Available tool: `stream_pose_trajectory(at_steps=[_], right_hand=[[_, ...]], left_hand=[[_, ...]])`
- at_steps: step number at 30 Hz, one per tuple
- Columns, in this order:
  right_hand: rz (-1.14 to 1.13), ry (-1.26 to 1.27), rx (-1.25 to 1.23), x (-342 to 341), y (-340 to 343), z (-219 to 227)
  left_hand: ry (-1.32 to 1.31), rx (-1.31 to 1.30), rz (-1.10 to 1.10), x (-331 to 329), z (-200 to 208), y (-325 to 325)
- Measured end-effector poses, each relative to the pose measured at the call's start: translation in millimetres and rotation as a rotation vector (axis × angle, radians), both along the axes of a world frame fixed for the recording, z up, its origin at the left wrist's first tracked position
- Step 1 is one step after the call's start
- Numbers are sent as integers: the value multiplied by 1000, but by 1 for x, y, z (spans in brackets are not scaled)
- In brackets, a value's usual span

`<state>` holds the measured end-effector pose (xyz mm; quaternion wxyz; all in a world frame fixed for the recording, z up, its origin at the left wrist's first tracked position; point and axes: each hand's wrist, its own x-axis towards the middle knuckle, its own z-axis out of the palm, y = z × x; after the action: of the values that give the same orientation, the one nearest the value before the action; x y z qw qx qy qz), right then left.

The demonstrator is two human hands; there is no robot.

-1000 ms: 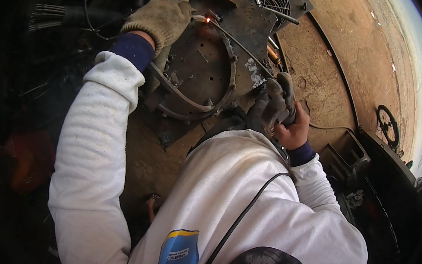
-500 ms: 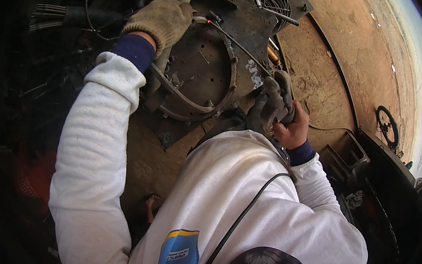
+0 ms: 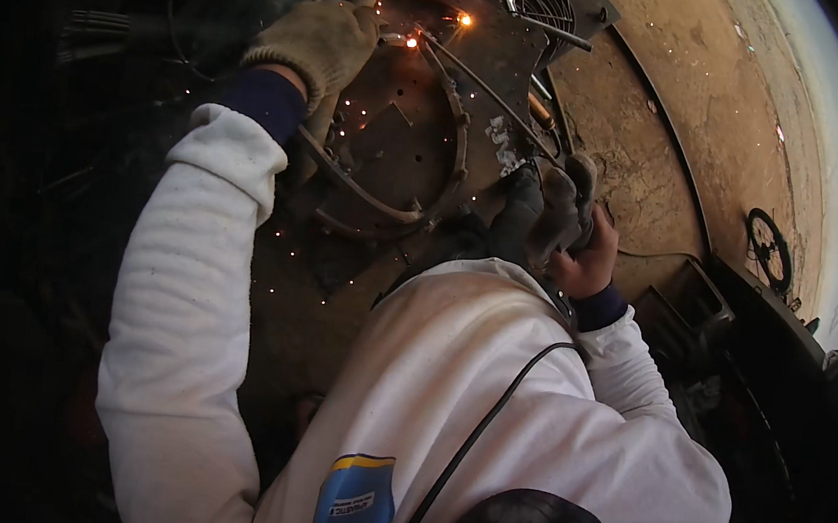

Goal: The person welds a circular metal frame using a handheld welding torch. They repeatedly position the torch, strike an arc to create sparks, and move along the frame's edges. The person also uses a hammer to tap the metal frame between welding passes.

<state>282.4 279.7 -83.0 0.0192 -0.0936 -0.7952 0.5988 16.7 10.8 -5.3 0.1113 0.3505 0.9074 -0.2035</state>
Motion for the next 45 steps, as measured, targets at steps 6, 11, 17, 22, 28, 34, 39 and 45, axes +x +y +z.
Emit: stream_pose_trajectory(at_steps=[6,11,17,22,28,34,39,45], right_hand=[[26,-58,70,-3,-2,3],[30,-86,48,-4,-3,1],[30,-75,40,-5,-5,0],[42,-68,67,-6,-4,2],[42,-79,71,-7,-5,3],[37,-64,68,-7,-5,-4],[47,-31,35,-7,-6,-3],[54,-1,52,-4,-2,0]], left_hand=[[-69,38,133,3,9,6],[-58,11,74,5,13,8],[-60,35,104,4,8,7],[-26,20,45,3,6,5],[-22,2,36,5,8,7],[-28,31,31,5,6,7],[-34,23,-192,-6,0,-4],[-5,146,-41,-3,-8,-8]])
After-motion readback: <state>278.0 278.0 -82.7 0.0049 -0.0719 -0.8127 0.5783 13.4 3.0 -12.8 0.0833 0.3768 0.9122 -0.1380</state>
